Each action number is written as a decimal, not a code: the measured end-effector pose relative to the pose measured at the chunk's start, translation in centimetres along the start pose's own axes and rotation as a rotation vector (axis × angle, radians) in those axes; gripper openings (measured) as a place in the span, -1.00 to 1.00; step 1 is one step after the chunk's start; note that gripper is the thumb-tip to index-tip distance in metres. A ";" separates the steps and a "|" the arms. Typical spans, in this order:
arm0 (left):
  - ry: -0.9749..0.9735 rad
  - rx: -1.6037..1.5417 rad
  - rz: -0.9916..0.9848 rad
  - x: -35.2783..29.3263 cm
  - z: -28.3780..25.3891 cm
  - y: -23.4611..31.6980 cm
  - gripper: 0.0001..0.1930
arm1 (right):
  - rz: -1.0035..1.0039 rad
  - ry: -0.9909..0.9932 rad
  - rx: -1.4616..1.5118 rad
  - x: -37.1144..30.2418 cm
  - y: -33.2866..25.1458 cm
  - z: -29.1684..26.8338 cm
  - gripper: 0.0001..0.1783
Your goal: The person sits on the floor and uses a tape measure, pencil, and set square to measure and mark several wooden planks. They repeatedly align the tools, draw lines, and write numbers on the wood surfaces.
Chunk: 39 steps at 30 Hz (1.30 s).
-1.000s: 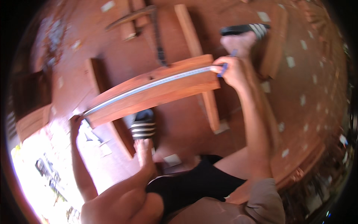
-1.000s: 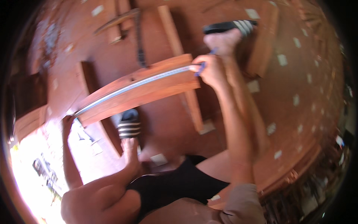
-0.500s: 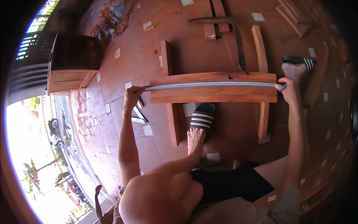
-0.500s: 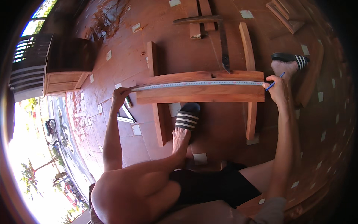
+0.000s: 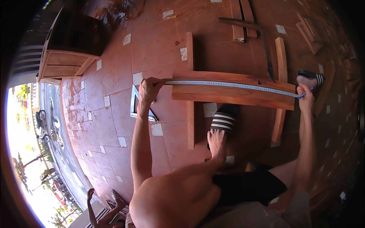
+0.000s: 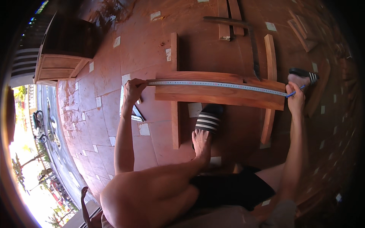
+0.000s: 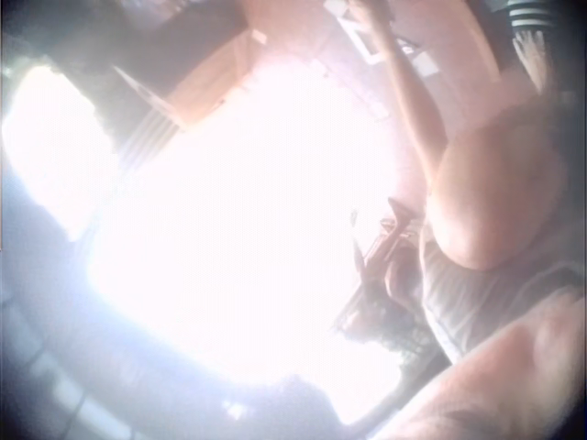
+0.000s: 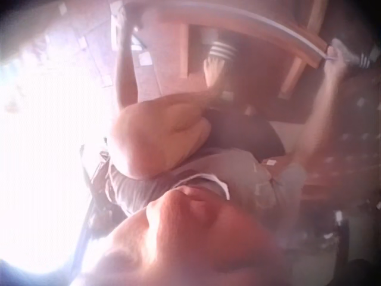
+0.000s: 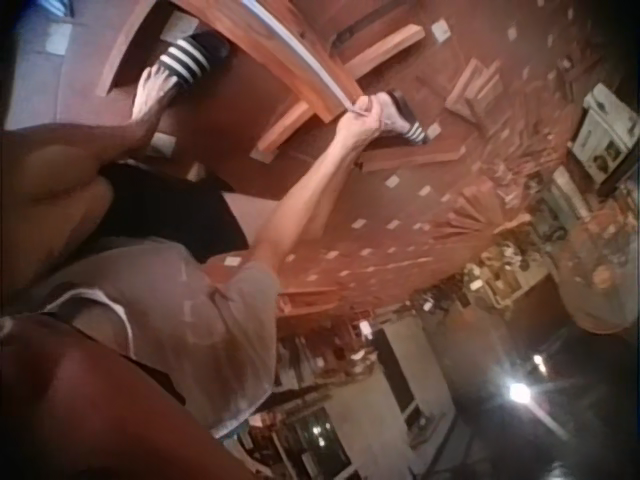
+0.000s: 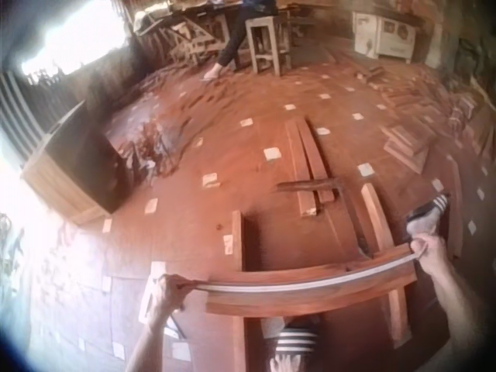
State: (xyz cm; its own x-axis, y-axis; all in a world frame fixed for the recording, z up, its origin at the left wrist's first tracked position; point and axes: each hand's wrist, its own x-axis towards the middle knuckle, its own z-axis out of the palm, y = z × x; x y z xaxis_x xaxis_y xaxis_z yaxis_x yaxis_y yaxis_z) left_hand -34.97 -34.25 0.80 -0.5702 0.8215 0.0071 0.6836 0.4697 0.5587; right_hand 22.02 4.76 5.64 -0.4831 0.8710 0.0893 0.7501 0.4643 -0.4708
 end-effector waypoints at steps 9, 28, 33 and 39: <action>0.004 0.038 -0.065 0.0 -0.8 1.8 -0.85 | 0.011 -0.290 0.950 -3.8 -26.0 13.9 -0.57; 0.038 0.051 -0.034 0.0 -1.0 2.3 -0.87 | -0.099 -0.283 0.779 -5.1 -34.8 25.4 -0.87; 0.018 0.062 -0.032 0.0 -1.1 2.2 -0.87 | -0.141 -0.254 0.772 -5.2 -34.7 25.6 -0.86; 0.020 0.044 -0.012 0.1 -0.9 1.7 -0.87 | -0.144 -0.271 0.721 -5.2 -34.6 25.6 -0.85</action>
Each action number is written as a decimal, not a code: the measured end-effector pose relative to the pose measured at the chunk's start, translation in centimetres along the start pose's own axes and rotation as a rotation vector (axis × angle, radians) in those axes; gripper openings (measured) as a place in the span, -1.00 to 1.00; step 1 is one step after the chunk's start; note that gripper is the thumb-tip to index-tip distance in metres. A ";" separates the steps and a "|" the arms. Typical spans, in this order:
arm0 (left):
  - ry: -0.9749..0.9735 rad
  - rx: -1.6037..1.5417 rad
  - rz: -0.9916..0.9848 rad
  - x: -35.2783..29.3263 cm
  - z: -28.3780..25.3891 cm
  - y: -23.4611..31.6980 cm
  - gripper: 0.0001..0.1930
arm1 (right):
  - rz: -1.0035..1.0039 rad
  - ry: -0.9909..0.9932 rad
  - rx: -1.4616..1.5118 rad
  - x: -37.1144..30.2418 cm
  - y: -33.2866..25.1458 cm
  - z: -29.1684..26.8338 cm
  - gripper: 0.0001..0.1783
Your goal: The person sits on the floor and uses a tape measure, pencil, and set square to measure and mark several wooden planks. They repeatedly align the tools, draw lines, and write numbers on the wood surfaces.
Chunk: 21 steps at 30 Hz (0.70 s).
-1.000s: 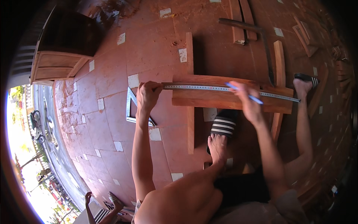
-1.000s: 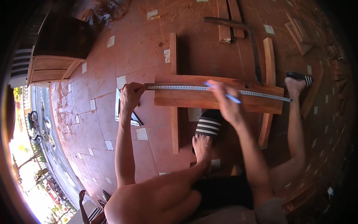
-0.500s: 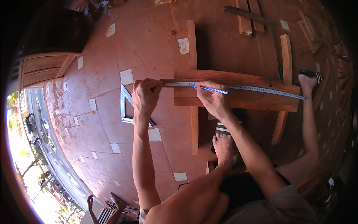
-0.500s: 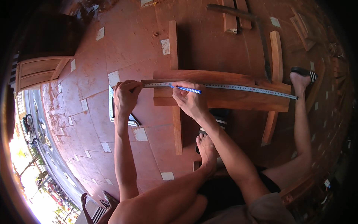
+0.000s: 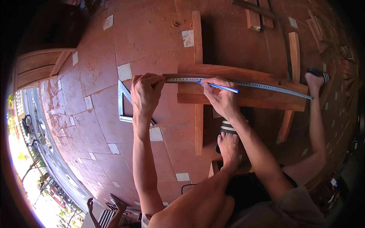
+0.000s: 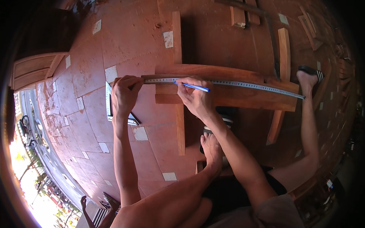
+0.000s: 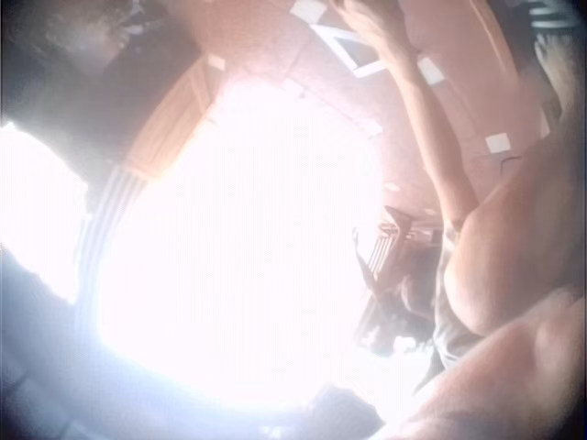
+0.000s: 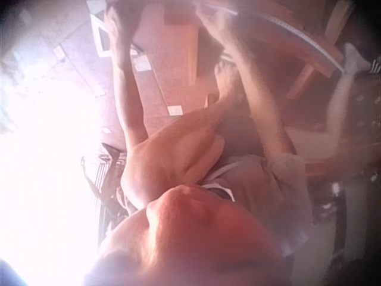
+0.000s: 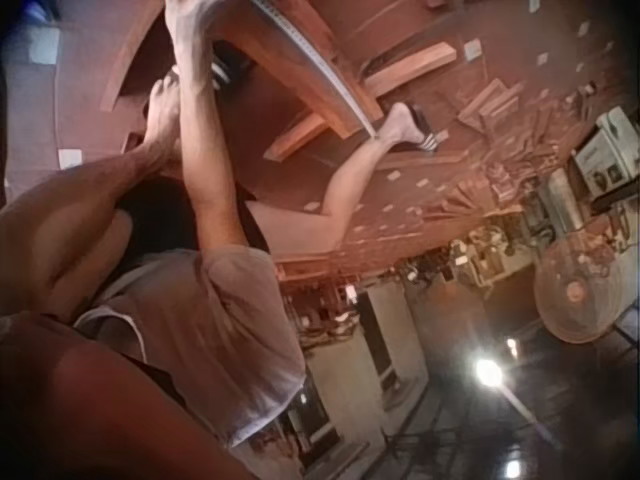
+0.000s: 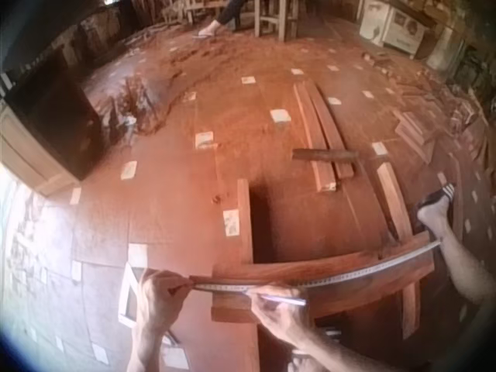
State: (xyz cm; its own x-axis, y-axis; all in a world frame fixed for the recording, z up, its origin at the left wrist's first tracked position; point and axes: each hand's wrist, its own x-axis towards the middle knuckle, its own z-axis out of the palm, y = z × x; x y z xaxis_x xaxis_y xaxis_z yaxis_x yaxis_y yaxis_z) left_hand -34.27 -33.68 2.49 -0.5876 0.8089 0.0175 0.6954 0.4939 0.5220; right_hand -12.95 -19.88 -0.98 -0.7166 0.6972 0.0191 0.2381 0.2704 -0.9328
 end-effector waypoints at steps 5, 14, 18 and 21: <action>0.005 0.011 0.004 -0.1 0.0 0.0 -0.87 | 0.009 -0.009 0.024 0.0 -0.2 -0.1 -0.83; 0.004 -0.010 -0.009 -0.1 0.0 0.0 -0.87 | 0.000 -0.008 0.002 0.0 -0.1 -0.1 -0.82; 0.007 0.000 0.000 -0.1 0.0 0.0 -0.87 | -0.013 0.001 -0.013 0.0 -0.1 0.0 -0.82; 0.005 -0.001 -0.011 -0.1 0.0 0.0 -0.87 | -0.015 -0.003 -0.017 -0.1 -0.1 -0.1 -0.82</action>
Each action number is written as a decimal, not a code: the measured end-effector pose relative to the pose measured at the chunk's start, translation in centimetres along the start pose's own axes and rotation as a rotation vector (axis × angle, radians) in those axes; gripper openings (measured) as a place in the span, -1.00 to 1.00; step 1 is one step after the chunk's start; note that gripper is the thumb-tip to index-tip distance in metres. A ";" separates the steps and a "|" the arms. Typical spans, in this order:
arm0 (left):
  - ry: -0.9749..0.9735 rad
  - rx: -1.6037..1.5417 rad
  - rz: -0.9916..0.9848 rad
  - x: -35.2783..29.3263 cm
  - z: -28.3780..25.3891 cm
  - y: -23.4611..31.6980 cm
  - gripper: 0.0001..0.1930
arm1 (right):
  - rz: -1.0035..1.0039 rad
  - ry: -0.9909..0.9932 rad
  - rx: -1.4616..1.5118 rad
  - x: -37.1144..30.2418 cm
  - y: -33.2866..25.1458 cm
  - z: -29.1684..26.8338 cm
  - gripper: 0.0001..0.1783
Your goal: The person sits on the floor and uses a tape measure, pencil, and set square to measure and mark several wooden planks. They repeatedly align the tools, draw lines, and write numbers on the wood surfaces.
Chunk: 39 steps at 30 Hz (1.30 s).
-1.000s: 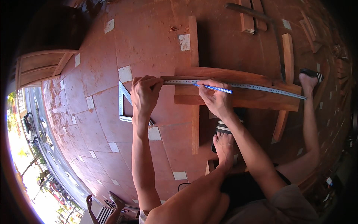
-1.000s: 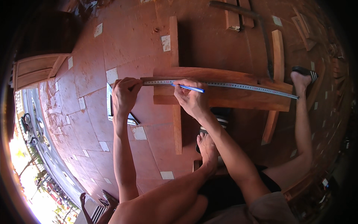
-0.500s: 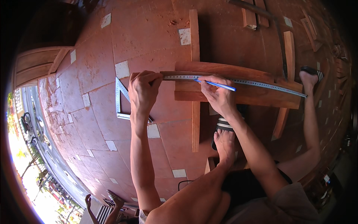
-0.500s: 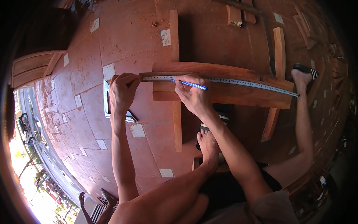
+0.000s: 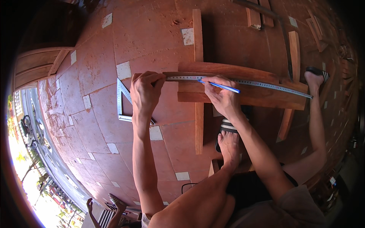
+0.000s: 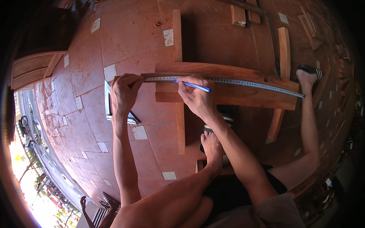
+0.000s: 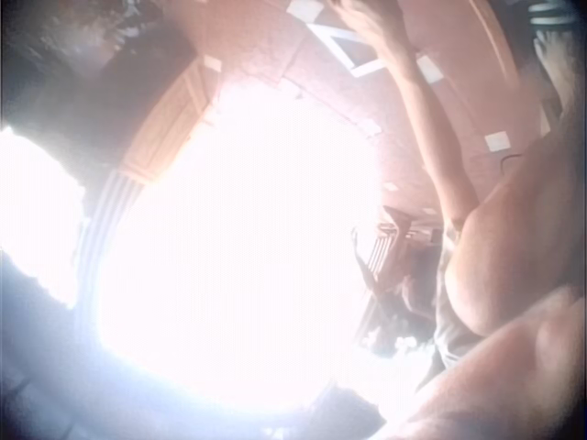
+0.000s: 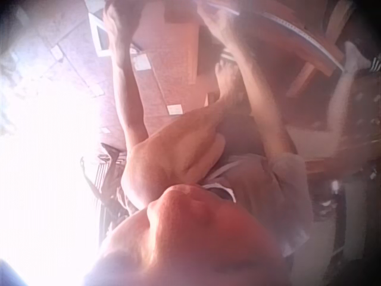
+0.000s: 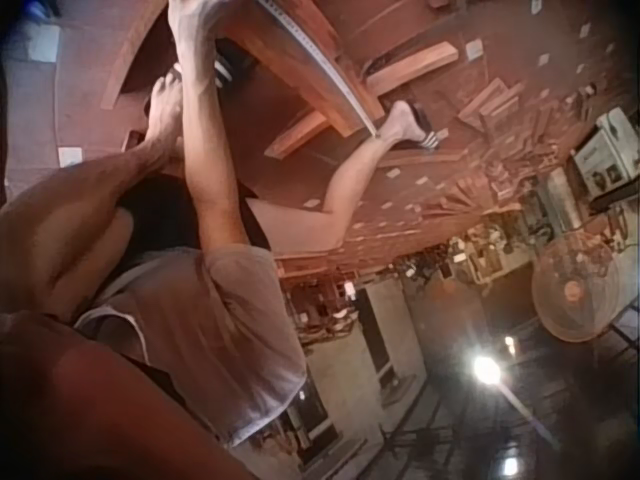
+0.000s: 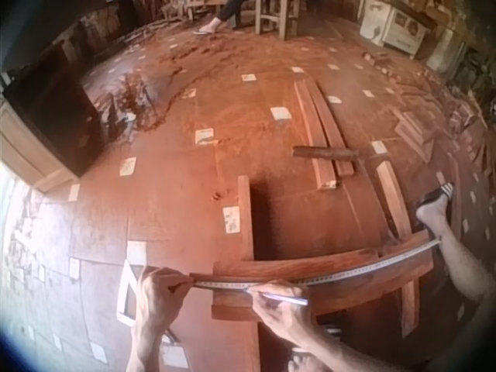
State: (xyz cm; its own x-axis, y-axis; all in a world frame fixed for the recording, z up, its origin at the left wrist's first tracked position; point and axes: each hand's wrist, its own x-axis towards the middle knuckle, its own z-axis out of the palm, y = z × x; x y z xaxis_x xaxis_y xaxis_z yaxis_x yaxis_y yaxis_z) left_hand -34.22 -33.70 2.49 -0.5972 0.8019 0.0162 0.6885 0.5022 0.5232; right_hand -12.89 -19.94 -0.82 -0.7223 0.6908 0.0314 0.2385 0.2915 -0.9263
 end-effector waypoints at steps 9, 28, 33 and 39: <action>0.017 -0.017 -0.003 -0.1 0.0 0.1 -0.87 | 0.064 -0.004 0.115 -0.2 -0.2 0.3 -0.77; 0.006 -0.010 -0.002 -0.1 0.1 -0.3 -0.88 | -0.018 0.107 0.140 0.3 -0.1 3.5 -0.88; 0.015 -0.022 -0.007 -0.1 0.1 -0.1 -0.87 | -0.011 0.081 0.128 0.2 0.0 3.3 -0.85; 0.010 -0.015 -0.010 -0.1 0.1 -0.1 -0.87 | -0.070 0.129 0.126 0.5 -0.1 3.6 -0.87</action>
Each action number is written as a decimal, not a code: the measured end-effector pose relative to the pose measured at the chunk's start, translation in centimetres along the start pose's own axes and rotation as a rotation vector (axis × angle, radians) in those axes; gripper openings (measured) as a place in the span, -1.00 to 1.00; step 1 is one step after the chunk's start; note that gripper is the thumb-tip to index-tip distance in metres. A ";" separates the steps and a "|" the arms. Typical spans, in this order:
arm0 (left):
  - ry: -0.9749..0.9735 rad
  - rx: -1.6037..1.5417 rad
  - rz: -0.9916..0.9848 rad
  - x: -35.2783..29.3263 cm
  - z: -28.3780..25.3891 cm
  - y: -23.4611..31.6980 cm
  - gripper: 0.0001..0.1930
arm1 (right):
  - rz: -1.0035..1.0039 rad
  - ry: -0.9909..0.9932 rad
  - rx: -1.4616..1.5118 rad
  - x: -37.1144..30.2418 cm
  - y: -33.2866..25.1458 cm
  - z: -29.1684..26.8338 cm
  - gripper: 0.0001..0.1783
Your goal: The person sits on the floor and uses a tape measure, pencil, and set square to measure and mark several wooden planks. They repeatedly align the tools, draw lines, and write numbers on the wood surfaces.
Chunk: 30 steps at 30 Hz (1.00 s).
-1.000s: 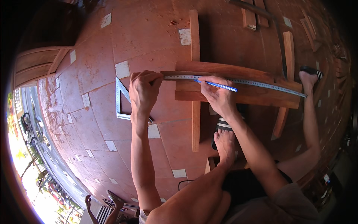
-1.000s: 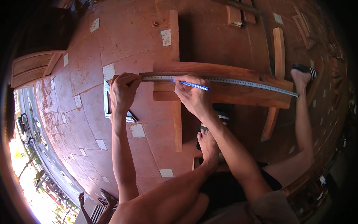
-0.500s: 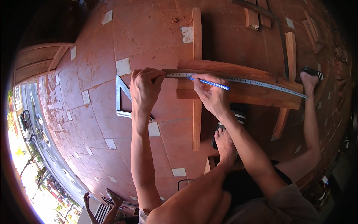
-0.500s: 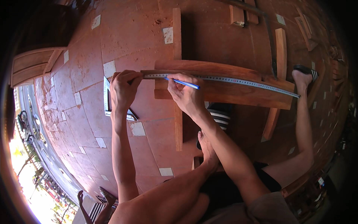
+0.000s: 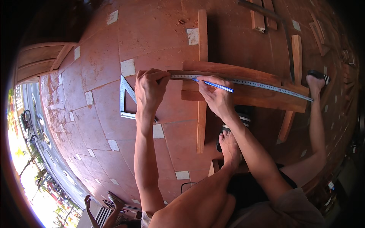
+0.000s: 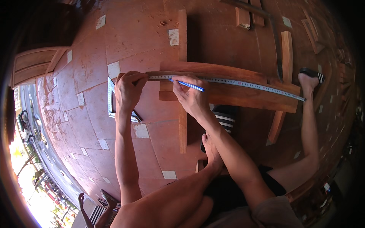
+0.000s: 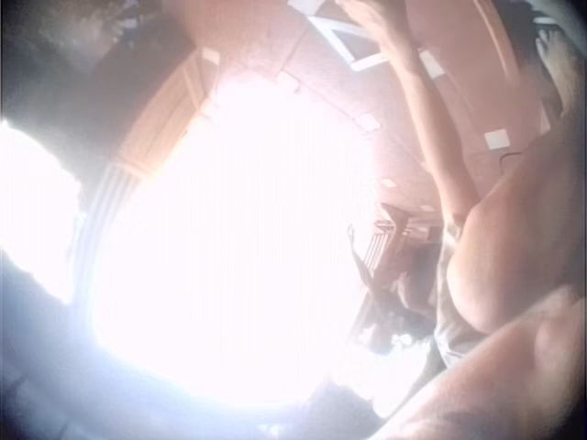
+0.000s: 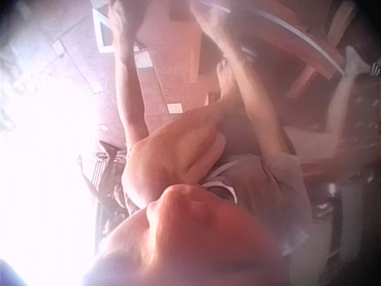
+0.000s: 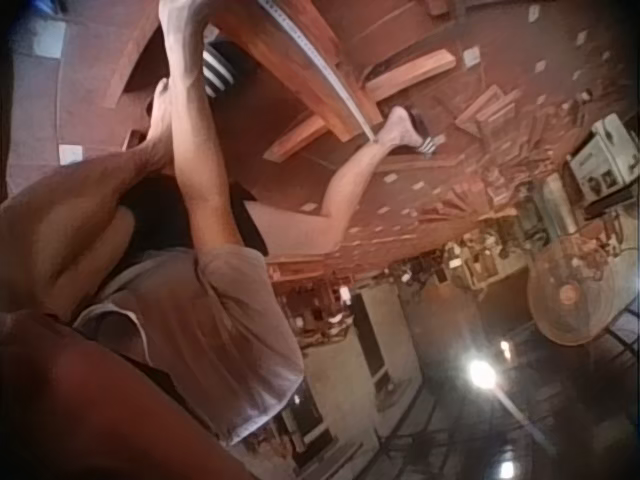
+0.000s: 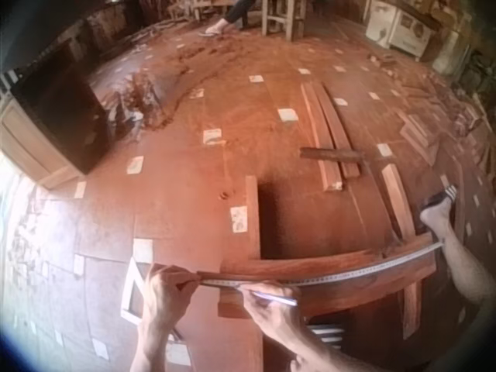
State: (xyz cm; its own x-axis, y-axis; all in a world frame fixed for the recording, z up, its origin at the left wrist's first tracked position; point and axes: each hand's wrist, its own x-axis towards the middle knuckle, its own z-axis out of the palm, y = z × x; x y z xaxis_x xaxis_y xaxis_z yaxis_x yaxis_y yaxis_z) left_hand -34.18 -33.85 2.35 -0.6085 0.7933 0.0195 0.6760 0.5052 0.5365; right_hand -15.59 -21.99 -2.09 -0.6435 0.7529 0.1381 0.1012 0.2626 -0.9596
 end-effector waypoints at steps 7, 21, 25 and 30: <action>-0.015 0.003 0.026 0.1 0.0 -0.1 -0.88 | 0.062 -0.070 -0.045 -0.1 -0.4 -0.5 -0.84; -0.046 0.048 0.038 -0.3 -1.3 0.4 -0.86 | 0.036 0.176 -0.270 1.4 -5.9 -21.7 -0.67; -0.420 -0.077 -0.186 -3.1 -4.8 0.5 -0.84 | -0.052 0.177 -0.597 3.4 -8.2 -33.2 -0.64; -0.656 -0.252 -0.330 -7.1 -7.3 0.1 -0.81 | -0.035 -0.044 -0.586 7.5 -4.1 -40.8 -0.67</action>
State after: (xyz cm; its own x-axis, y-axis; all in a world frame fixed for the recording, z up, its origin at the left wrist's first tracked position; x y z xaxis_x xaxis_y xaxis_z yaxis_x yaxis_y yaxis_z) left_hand -32.85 -41.90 8.38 -0.3381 0.6936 -0.6361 0.3399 0.7203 0.6047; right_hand 10.11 7.20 12.91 -0.6838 0.7151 0.1447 0.4736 0.5859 -0.6576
